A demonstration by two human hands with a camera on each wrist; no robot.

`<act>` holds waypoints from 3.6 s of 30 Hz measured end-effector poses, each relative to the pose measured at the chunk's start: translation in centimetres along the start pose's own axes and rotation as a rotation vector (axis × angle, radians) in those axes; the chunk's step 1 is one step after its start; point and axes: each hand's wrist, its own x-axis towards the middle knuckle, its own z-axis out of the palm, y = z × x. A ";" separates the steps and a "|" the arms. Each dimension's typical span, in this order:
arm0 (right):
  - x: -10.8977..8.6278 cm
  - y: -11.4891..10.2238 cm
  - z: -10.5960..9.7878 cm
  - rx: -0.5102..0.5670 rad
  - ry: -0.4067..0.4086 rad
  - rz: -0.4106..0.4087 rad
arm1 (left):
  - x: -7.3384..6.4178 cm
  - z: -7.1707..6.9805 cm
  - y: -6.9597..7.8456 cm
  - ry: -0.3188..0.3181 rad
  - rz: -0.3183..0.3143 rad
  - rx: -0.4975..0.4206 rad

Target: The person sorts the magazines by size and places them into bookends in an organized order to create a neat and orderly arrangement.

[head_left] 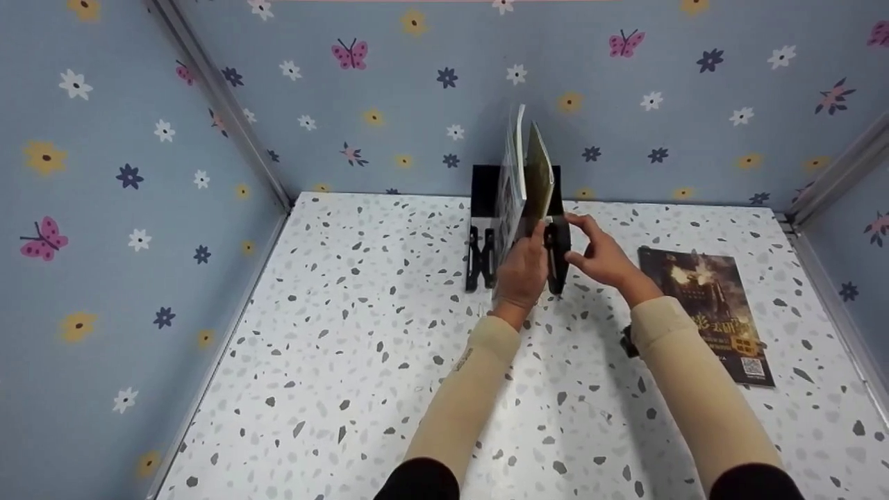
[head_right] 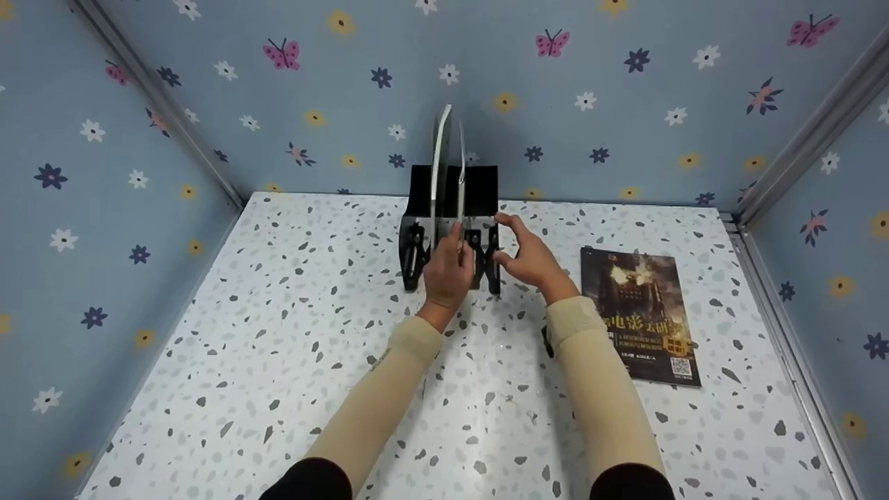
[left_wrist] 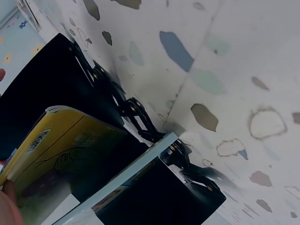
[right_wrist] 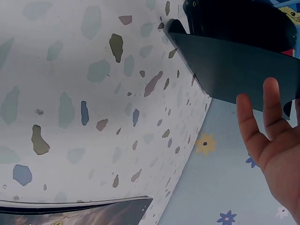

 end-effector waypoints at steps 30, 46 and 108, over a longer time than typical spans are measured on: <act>0.0 -0.6 0.1 -0.011 -0.020 0.046 | -2.1 0.0 0.8 -0.151 0.004 -0.122; 0.1 -0.6 0.1 -0.025 -0.028 0.025 | -0.7 -2.2 2.1 -0.293 -0.156 -0.048; 0.0 -0.6 0.3 -0.007 -0.020 0.006 | 0.7 -1.2 2.3 -0.500 -0.492 -0.219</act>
